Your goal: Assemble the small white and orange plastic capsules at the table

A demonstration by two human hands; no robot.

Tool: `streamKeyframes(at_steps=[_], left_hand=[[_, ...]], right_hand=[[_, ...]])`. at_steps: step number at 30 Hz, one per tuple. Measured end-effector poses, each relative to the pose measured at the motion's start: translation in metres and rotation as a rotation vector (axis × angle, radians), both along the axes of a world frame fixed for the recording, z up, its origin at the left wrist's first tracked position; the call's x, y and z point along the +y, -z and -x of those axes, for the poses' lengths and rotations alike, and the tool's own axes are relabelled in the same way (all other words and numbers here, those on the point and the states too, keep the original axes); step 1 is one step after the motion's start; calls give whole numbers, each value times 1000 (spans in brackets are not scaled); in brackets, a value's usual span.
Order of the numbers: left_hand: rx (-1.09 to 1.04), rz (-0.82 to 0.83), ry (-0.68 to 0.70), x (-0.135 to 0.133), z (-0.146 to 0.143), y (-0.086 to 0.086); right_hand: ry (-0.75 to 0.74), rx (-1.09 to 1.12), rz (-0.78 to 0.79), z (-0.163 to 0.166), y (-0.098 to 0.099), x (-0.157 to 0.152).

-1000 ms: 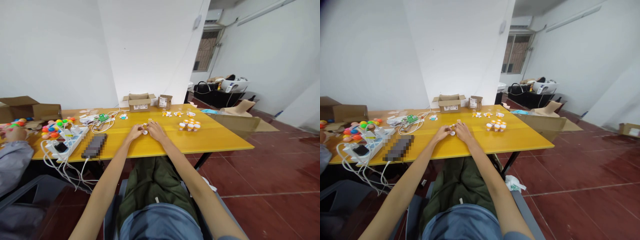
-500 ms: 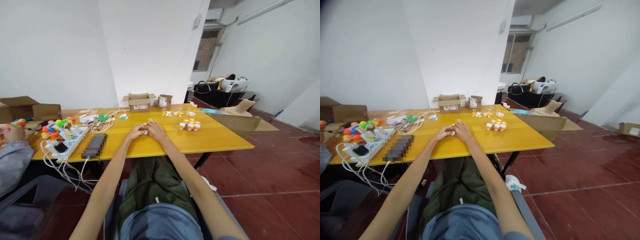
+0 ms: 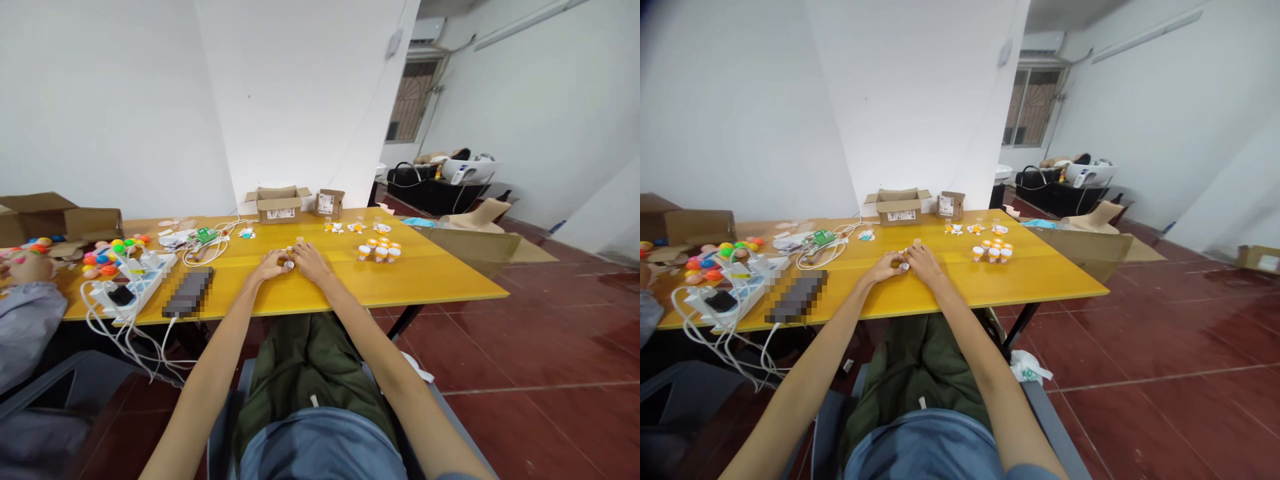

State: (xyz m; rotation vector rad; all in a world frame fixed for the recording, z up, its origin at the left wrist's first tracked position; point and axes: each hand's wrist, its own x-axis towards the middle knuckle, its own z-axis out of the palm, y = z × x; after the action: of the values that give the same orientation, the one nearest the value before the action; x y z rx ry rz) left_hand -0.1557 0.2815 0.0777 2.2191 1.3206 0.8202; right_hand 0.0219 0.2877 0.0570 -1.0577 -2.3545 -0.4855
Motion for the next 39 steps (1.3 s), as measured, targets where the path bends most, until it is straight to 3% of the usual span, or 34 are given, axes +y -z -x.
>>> streamKeyframes(at_steps=[7,11,17,39], left_hand=[[-42,-15,-3,0,-1,0],[-52,-37,-14,0,-3,2],[-64,-71,-20,0,-3,5],[-83,-85,16,4,-1,8]], right_hand=[[28,165,81,-3,3,3],[-49,220,114,-6,1,2],[-154,240,120,-5,2,2],[-192,226,177,-4,-8,-9]])
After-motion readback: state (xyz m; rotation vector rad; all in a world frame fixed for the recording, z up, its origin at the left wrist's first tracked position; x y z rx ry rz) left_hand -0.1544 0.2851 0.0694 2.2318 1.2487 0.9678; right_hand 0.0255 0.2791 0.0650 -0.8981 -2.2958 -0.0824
